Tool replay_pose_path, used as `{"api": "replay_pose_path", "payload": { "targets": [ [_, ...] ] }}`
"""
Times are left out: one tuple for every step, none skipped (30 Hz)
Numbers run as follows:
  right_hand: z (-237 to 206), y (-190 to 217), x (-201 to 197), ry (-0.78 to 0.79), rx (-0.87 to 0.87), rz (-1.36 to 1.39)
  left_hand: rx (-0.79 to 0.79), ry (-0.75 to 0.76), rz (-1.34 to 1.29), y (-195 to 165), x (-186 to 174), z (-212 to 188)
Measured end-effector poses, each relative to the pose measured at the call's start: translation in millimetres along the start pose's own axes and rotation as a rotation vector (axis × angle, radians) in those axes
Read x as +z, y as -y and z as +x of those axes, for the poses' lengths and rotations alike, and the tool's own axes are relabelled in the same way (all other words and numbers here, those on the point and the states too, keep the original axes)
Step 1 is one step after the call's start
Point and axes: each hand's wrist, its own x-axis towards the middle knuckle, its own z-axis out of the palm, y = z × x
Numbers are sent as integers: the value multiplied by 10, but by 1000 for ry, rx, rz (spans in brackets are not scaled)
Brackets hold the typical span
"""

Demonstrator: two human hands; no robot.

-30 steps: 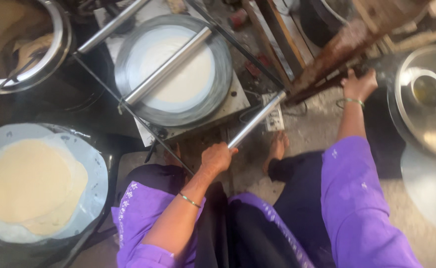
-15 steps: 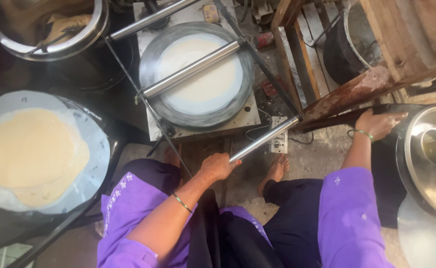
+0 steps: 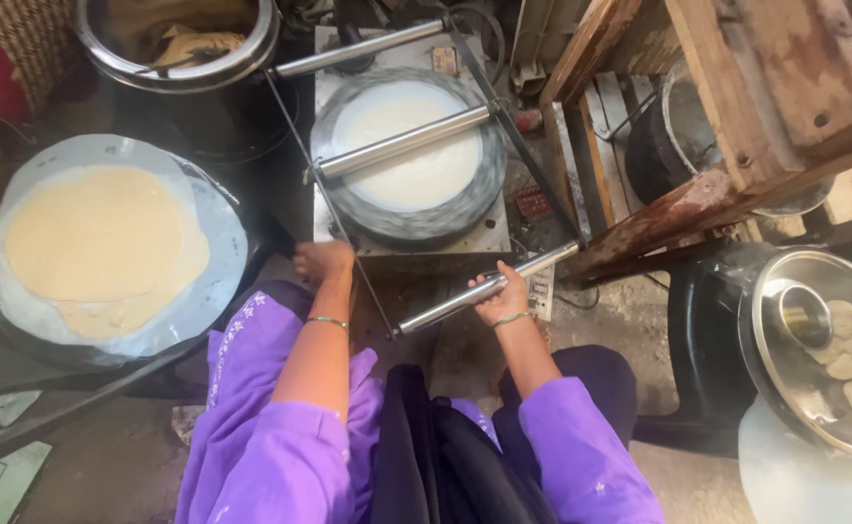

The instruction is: The person places dough balls on a plastic sheet on a manual lever press, pulls the press handle down to flatten each ball into a thin round disc, then peels the pressed disc off the sheet and stacks it with others on a large plate. The person repeats the cycle, occasionally repositioning the sheet and reaching for new dough balls from a nearby tray.

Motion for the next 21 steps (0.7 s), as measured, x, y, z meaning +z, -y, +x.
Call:
{"api": "replay_pose_path", "payload": {
  "targets": [
    [-16, -22, 64, 9, -29, 8, 4, 104, 84, 57, -19, 26],
    [-34, -18, 113, -21, -39, 20, 29, 193, 172, 98, -44, 37],
    [-41, -3, 175, -49, -48, 26, 64, 283, 268, 138, -84, 38],
    [-71, 9, 212, -82, -57, 30, 114, 314, 367, 159, -125, 17],
    [-107, 22, 226, -57, -48, 18, 174, 333, 455, 156, -165, -4],
    [-113, 37, 240, -24, -38, 4, 215, 349, 510, 158, -189, -9],
    [-121, 52, 254, 10, -27, -8, 195, 357, 516, 149, -219, -27],
    [-141, 57, 260, 9, -44, -16, 179, 376, 527, 132, -252, -36],
    [-158, 68, 264, 7, -60, -28, 140, 420, 552, 118, -277, -43],
    [-167, 77, 274, 6, -74, -43, 168, 374, 562, 110, -298, -46],
    [-167, 80, 286, 19, -73, -54, 197, 325, 576, 107, -313, -41],
    [-168, 90, 289, 31, -74, -61, 230, 277, 591, 108, -324, -34],
    [-164, 100, 286, 42, -76, -66, 234, 297, 591, 116, -332, -22],
    [-158, 109, 275, 62, -76, -74, 238, 317, 590, 132, -341, -8],
    [-147, 126, 265, 84, -79, -81, 244, 337, 588, 135, -347, 13],
    [-138, 144, 249, 104, -82, -86, 233, 387, 594, 137, -354, 30],
    [-128, 171, 232, 114, -85, -84, 221, 441, 600, 131, -363, 43],
    [-118, 197, 214, 123, -86, -83, 206, 497, 605, 119, -371, 50],
    [-108, 218, 199, 131, -85, -83, 249, 431, 614, 104, -376, 53],
    [-102, 241, 185, 140, -80, -86, 289, 364, 624, 82, -391, 47],
    [-94, 261, 181, 152, -74, -87, 329, 292, 633, 55, -409, 43]
  ]
}}
